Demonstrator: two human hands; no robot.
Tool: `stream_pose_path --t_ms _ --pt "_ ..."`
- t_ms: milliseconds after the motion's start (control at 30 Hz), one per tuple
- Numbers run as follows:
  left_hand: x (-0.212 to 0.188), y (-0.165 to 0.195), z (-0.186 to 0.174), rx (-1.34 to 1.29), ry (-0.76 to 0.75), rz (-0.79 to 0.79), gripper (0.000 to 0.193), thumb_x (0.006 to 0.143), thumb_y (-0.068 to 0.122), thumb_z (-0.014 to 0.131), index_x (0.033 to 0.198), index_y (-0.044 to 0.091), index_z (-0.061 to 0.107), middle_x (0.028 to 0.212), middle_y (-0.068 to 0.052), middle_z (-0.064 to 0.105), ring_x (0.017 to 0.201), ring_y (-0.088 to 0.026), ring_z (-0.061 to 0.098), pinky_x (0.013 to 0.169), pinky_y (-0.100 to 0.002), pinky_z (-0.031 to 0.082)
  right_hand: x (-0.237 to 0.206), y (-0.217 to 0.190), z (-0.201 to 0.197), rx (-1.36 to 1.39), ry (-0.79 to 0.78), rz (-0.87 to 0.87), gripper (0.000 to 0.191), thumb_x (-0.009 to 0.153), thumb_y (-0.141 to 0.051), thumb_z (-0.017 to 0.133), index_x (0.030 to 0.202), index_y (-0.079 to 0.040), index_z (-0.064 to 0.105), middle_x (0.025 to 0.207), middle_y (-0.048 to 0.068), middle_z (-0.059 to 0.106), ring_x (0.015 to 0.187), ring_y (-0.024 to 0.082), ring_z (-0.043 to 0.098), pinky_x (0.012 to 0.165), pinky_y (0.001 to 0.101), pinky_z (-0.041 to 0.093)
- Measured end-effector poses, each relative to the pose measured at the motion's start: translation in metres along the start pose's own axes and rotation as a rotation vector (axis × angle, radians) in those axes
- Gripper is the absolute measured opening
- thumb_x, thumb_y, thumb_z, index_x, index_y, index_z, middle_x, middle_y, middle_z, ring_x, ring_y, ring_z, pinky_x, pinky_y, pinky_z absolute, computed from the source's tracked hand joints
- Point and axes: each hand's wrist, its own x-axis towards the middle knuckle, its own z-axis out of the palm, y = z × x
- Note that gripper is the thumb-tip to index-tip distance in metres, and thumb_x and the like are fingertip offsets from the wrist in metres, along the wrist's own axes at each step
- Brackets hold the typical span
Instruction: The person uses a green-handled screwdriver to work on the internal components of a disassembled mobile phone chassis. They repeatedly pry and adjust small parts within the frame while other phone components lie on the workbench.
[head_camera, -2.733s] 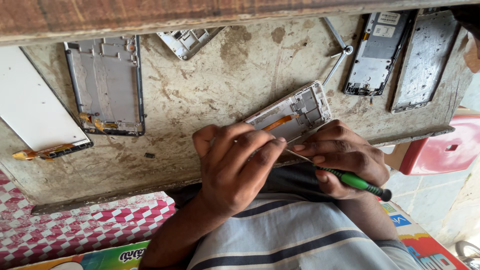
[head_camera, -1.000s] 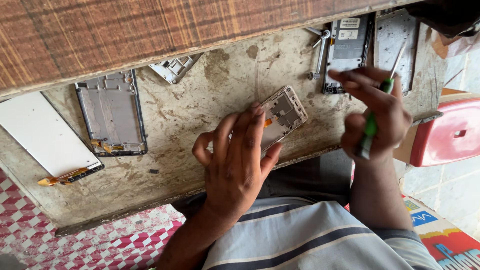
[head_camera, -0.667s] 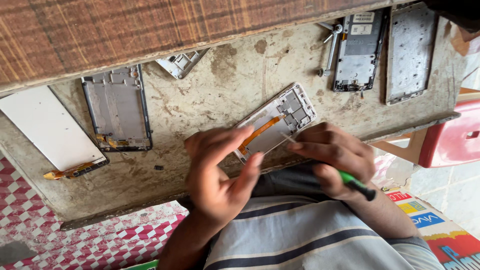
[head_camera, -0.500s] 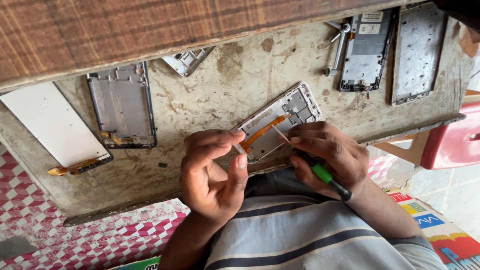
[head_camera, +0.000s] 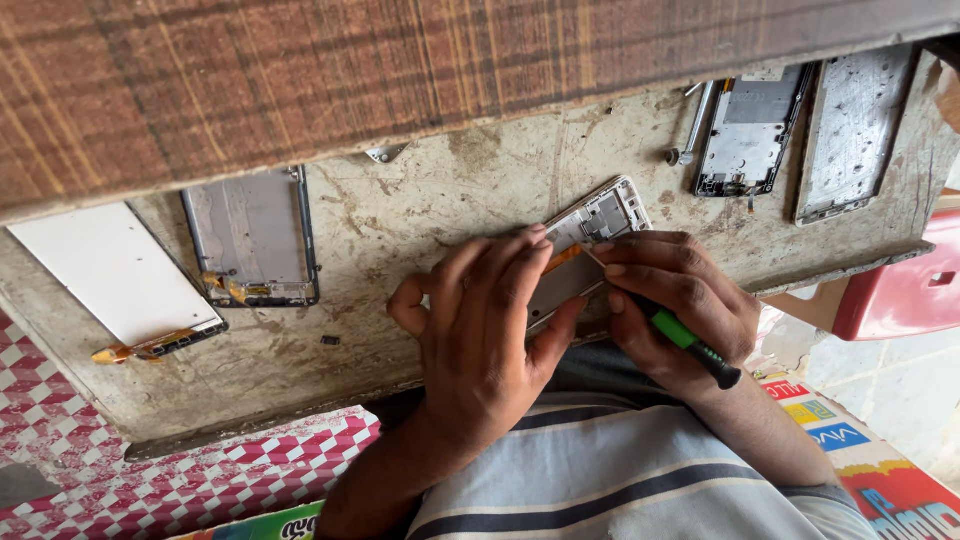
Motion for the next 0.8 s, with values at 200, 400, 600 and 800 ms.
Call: stream_pose_path --t_ms 200,400,600,800 --pt "0.003 0.000 -0.001 0.008 -0.036 -0.004 0.061 0.092 0.018 0.087 0.139 0.000 0.054 0.137 -0.012 0.064 0.128 -0.033 0.058 0.109 -0.045 0.045 -0.005 0.005 0.004 -0.029 0.029 0.026 0.019 0.093 0.007 0.073 0.110 0.002 0.064 0.113 0.020 0.072 0.102 0.031 0.074 0.087 0.0360 0.061" --pt "0.005 -0.001 -0.003 -0.024 -0.093 -0.033 0.064 0.091 0.018 0.088 0.142 0.001 0.053 0.141 -0.012 0.061 0.128 -0.033 0.056 0.110 -0.044 0.045 -0.004 0.004 0.007 -0.056 0.050 0.056 0.019 0.095 0.008 0.073 0.111 0.002 0.065 0.114 0.019 0.073 0.099 0.029 0.074 0.087 0.0352 0.061" --pt "0.008 0.001 -0.004 -0.005 -0.131 -0.063 0.062 0.090 0.016 0.087 0.142 0.004 0.055 0.141 -0.009 0.062 0.128 -0.032 0.055 0.110 -0.043 0.045 0.000 0.003 0.011 -0.086 0.062 0.034 0.019 0.092 0.011 0.074 0.106 0.002 0.067 0.109 0.017 0.073 0.100 0.030 0.075 0.084 0.0337 0.061" --pt "0.009 0.002 -0.002 0.007 -0.120 -0.059 0.062 0.091 0.017 0.087 0.142 0.004 0.055 0.141 -0.008 0.062 0.129 -0.030 0.055 0.111 -0.041 0.045 0.000 0.002 0.009 -0.042 0.067 0.075 0.020 0.093 0.013 0.073 0.109 0.003 0.067 0.113 0.018 0.072 0.099 0.029 0.075 0.088 0.0342 0.062"
